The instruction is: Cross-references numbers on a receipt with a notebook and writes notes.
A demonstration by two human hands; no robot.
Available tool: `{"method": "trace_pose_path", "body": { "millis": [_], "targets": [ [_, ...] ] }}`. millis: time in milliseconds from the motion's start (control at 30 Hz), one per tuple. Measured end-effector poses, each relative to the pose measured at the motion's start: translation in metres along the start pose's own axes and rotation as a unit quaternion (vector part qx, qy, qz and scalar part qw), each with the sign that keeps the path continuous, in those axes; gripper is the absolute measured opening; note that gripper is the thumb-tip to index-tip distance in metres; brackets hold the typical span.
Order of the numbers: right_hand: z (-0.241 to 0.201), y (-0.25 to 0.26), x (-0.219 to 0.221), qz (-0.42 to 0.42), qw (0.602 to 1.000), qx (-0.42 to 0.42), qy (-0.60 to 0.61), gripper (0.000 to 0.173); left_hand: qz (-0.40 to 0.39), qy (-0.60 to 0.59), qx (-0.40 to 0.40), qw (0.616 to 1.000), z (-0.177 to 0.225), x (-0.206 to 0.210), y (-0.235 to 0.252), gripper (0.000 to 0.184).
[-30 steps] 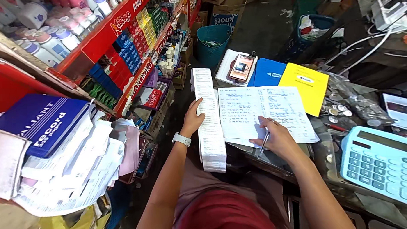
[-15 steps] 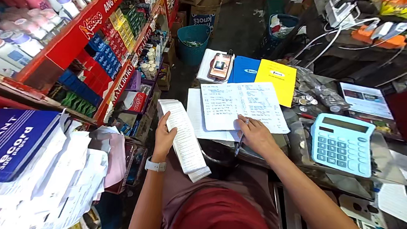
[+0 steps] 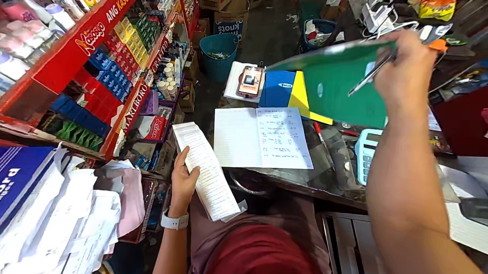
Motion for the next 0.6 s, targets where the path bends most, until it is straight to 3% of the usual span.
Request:
{"method": "trace_pose_path", "body": {
  "millis": [133,300,400,467,500,600],
  "targets": [
    [-0.014,0.034,-0.005,0.033,0.994,-0.081,-0.061,0.04,0.009,-0.005,0.009,1.0,-0.002,-0.002,-0.003,0.073],
    [0.006,0.015,0.071,-0.117,0.984,-0.088,-0.104,0.037,0.01,-0.005,0.011,1.0,-0.002,-0.005,-0.006,0.073],
    [0.036,-0.024,0.135,-0.249,0.965,-0.029,-0.08,0.037,0.009,0.006,0.017,1.0,-0.001,-0.008,-0.007,0.072],
    [0.02,-0.064,0.152,-0.304,0.952,-0.025,-0.029,0.026,0.01,0.013,0.019,1.0,0.002,-0.011,-0.008,0.072],
    [0.002,-0.09,0.155,-0.308,0.949,-0.058,0.022,0.023,0.011,0.015,0.019,1.0,0.004,-0.012,-0.008,0.071],
    [-0.06,-0.181,0.169,-0.319,0.913,-0.195,0.163,0.042,0.013,0.023,0.016,1.0,0.007,-0.016,-0.008,0.07]
  ]
}}
Point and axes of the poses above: each hand's wrist, its own y-axis towards the middle knuckle, its own x-axis out of the palm, z = x × y, the point moved 3 cm from there along y, towards the middle knuckle, and after that the axes turned 2 degrees about x, right-handed, at the moved point
